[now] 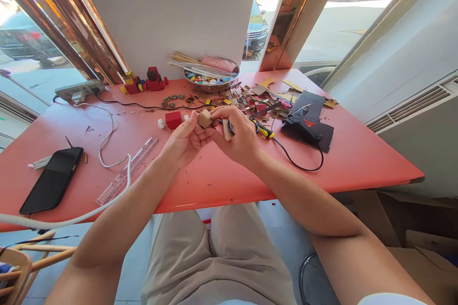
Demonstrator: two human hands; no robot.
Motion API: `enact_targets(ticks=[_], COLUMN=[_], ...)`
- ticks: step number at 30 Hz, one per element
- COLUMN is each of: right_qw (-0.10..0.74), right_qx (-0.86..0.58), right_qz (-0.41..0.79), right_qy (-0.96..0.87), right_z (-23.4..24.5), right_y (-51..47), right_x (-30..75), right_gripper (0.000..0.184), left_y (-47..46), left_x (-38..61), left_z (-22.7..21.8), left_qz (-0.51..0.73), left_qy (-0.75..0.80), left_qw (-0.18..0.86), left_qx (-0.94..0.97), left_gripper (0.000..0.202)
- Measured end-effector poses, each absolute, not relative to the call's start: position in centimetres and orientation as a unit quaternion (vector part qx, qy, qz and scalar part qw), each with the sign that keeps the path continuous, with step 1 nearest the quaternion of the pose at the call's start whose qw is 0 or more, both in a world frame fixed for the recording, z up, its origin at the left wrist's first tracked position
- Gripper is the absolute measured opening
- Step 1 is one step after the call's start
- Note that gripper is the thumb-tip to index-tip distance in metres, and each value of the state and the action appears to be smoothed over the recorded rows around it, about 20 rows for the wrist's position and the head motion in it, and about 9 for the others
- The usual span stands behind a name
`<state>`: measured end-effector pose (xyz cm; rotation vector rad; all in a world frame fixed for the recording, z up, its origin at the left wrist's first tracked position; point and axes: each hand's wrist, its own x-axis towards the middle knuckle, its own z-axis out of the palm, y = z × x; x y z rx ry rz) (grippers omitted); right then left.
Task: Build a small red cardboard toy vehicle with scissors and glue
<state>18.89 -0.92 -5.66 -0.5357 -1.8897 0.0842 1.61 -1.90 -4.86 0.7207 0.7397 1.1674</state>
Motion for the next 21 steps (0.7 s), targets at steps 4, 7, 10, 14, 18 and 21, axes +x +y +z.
enact_targets(ticks=[4,7,10,14,18,21], right_qw=[0.552,0.559,0.561,0.560,0.573,0.576], right_qx=[-0.244,-0.254,-0.263,-0.268,-0.262,-0.263], right_qz=[0.044,0.051,0.070,0.093,0.102,0.118], right_qy=[-0.796,-0.788,-0.782,-0.778,-0.770,-0.765], right_z=[-5.61,-5.60,-5.58,-5.61,-5.75,-5.77], right_y=[-1.11,-1.22,-1.30,-1.28,-1.28,-1.43], right_x=[18.75,18.65,18.61,18.60,18.53,18.45], right_gripper=[0.011,0.011,0.012,0.011,0.010,0.012], left_y=[-1.95,-1.97,-1.95,-1.94,-2.02,-2.14], left_x=[1.71,1.67,1.58,1.47,1.50,1.64], left_z=[-4.90,-4.93,-5.05,-5.29,-5.42,-5.38], left_qz=[0.533,0.537,0.537,0.545,0.564,0.582], left_qy=[0.323,0.330,0.337,0.335,0.330,0.324], left_qw=[0.703,0.686,0.667,0.652,0.627,0.600], left_qx=[0.341,0.364,0.392,0.406,0.425,0.443], left_gripper=[0.036,0.040,0.044,0.052,0.060,0.059])
